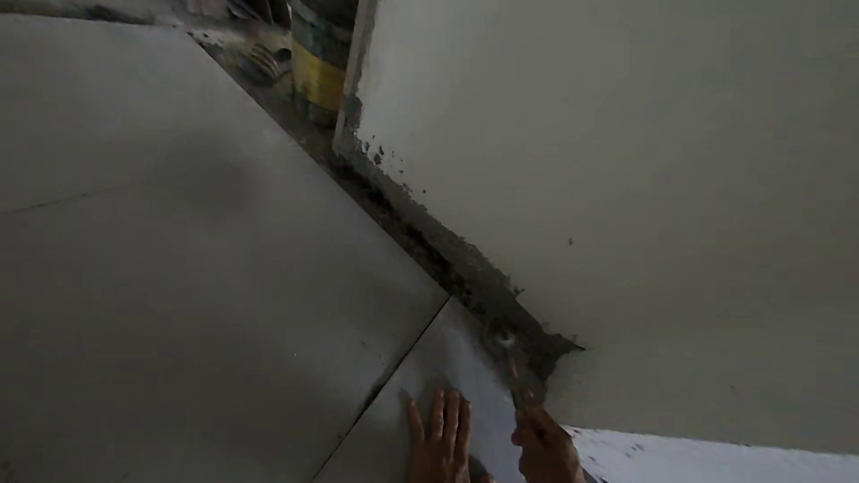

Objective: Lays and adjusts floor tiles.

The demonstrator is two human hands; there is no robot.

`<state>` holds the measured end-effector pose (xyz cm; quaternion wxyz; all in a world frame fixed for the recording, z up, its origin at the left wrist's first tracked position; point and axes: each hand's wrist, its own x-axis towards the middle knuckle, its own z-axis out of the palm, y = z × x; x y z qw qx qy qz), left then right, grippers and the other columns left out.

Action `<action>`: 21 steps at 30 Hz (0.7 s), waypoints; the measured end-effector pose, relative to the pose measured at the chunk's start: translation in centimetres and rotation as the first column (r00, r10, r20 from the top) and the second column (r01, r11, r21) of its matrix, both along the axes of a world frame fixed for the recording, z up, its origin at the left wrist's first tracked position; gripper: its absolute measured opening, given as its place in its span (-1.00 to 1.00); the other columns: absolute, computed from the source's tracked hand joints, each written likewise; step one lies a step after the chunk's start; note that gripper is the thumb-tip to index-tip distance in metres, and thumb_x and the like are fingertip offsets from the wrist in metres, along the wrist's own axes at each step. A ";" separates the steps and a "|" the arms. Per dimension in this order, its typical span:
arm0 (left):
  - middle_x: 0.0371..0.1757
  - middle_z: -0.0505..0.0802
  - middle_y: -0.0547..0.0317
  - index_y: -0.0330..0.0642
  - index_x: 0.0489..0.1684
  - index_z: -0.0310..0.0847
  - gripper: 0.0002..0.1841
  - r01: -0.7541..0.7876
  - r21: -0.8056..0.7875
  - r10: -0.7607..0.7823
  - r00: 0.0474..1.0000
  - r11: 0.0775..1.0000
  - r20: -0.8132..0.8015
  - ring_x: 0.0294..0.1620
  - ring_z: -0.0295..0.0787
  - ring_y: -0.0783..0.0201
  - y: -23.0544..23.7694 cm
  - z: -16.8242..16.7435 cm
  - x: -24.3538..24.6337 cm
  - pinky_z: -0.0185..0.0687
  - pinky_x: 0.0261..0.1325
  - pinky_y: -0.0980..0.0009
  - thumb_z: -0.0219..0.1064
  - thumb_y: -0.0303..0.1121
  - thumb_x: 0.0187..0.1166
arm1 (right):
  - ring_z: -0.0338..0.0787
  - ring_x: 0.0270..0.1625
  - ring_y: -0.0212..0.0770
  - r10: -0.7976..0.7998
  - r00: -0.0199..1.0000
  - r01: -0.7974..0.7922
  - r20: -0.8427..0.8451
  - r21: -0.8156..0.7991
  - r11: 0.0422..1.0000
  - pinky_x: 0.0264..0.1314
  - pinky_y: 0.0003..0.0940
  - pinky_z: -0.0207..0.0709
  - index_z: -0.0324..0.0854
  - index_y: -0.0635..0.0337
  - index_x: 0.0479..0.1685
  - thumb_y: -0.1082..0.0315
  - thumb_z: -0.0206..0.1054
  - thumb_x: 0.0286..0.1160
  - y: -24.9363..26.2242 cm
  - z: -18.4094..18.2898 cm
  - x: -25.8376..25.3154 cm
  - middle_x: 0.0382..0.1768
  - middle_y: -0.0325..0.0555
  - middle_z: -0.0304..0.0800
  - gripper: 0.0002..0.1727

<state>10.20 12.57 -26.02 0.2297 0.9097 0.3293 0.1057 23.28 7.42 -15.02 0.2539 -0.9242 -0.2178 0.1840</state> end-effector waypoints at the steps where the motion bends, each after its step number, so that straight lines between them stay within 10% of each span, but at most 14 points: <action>1: 0.88 0.25 0.11 0.03 0.87 0.16 0.12 -0.009 0.028 0.008 1.000 1.000 0.014 0.90 -0.04 -0.19 0.0 -0.1 0.1 -0.35 0.61 -0.68 0.03 0.60 0.31 | 0.69 -0.59 -0.10 -0.016 1.000 0.016 -0.001 0.028 0.999 -0.55 -0.10 0.64 0.37 0.14 0.74 0.30 0.12 0.76 0.3 0.2 -0.2 -0.36 0.08 0.81 -0.44; 6: 0.88 0.25 0.15 0.06 0.87 0.15 0.15 -0.025 0.021 0.025 1.000 0.999 -0.009 0.90 -0.03 -0.18 -0.2 -0.3 0.2 -0.38 0.61 -0.68 0.01 0.65 0.27 | 0.82 -0.41 0.01 0.054 0.996 -0.050 0.067 -0.051 0.997 -0.29 0.08 0.75 0.36 0.09 0.76 0.25 0.11 0.77 -0.6 -0.7 -0.4 -0.24 0.12 0.86 -0.43; 21: 0.86 0.29 0.11 -0.01 0.88 0.13 0.34 -0.072 0.155 0.085 0.993 0.985 -0.076 0.88 0.05 -0.14 0.1 -0.2 0.7 -0.40 0.64 -0.66 -0.05 0.80 0.02 | 0.69 -0.60 -0.19 -0.113 0.983 0.134 -0.143 0.151 0.979 -0.55 -0.18 0.68 0.38 -0.10 0.75 0.23 0.05 0.82 -1.7 0.0 -0.4 -0.33 -0.07 0.80 -0.47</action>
